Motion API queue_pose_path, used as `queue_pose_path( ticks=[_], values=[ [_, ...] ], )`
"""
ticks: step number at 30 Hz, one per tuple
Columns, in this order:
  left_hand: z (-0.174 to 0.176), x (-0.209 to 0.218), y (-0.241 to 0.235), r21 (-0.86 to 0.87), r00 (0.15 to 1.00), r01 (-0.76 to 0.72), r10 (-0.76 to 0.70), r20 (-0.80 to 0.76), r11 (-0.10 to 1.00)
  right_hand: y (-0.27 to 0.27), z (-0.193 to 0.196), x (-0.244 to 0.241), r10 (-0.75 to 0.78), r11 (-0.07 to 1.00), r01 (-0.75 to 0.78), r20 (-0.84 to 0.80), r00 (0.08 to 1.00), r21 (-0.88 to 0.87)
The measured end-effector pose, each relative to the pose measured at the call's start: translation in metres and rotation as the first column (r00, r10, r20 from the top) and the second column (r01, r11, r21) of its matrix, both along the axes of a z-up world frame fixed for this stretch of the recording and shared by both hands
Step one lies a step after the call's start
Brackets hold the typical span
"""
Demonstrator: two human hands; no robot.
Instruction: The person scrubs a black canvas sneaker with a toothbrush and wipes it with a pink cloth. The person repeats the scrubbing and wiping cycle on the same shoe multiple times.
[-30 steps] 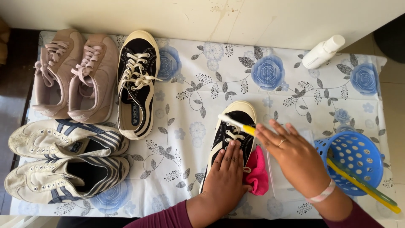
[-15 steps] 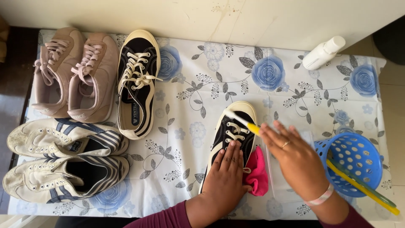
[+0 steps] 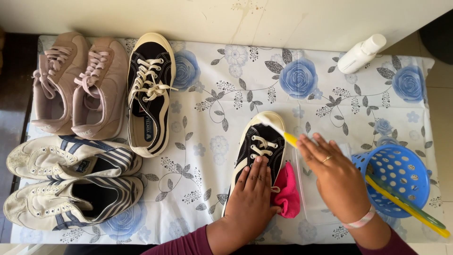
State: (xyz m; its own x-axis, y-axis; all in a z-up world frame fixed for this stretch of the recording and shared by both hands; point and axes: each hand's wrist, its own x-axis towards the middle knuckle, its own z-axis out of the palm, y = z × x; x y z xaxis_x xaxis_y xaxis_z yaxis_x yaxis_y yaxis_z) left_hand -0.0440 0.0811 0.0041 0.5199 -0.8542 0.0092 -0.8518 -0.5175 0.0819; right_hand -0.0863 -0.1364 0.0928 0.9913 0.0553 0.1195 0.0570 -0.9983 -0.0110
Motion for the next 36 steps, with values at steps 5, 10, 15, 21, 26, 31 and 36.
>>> queue_pose_path(
  ticks=[5,10,15,21,26,31,36],
  values=[
    [-0.001,0.0,-0.001,-0.01,1.0,0.0,0.0,0.006,1.0,0.003,0.007,0.008,0.045,0.997,-0.04,0.058,0.997,-0.072],
    [-0.003,0.001,-0.002,0.0,1.0,-0.008,0.008,0.0,1.0,0.005,0.01,0.014,0.045,0.995,-0.042,0.039,0.998,-0.087],
    [-0.002,0.0,-0.002,0.013,1.0,-0.008,0.008,0.005,1.0,-0.003,0.006,0.013,0.04,0.992,-0.033,0.051,0.998,-0.118],
    [-0.003,-0.001,-0.002,0.012,1.0,-0.002,0.002,-0.005,1.0,0.007,0.012,0.014,0.079,0.989,-0.071,0.059,0.995,-0.128],
    [-0.002,0.001,-0.002,0.009,1.0,-0.007,0.007,0.008,1.0,0.009,0.009,0.015,0.08,0.983,-0.064,0.087,0.993,-0.171],
    [-0.005,-0.001,-0.002,0.037,1.0,0.008,-0.008,-0.008,0.999,0.006,0.011,0.017,0.085,0.983,-0.07,0.083,0.993,-0.17],
    [-0.006,0.0,-0.003,0.009,1.0,-0.003,0.004,-0.009,1.0,0.017,0.006,0.014,0.128,0.978,-0.116,0.059,0.99,-0.174]
  ],
)
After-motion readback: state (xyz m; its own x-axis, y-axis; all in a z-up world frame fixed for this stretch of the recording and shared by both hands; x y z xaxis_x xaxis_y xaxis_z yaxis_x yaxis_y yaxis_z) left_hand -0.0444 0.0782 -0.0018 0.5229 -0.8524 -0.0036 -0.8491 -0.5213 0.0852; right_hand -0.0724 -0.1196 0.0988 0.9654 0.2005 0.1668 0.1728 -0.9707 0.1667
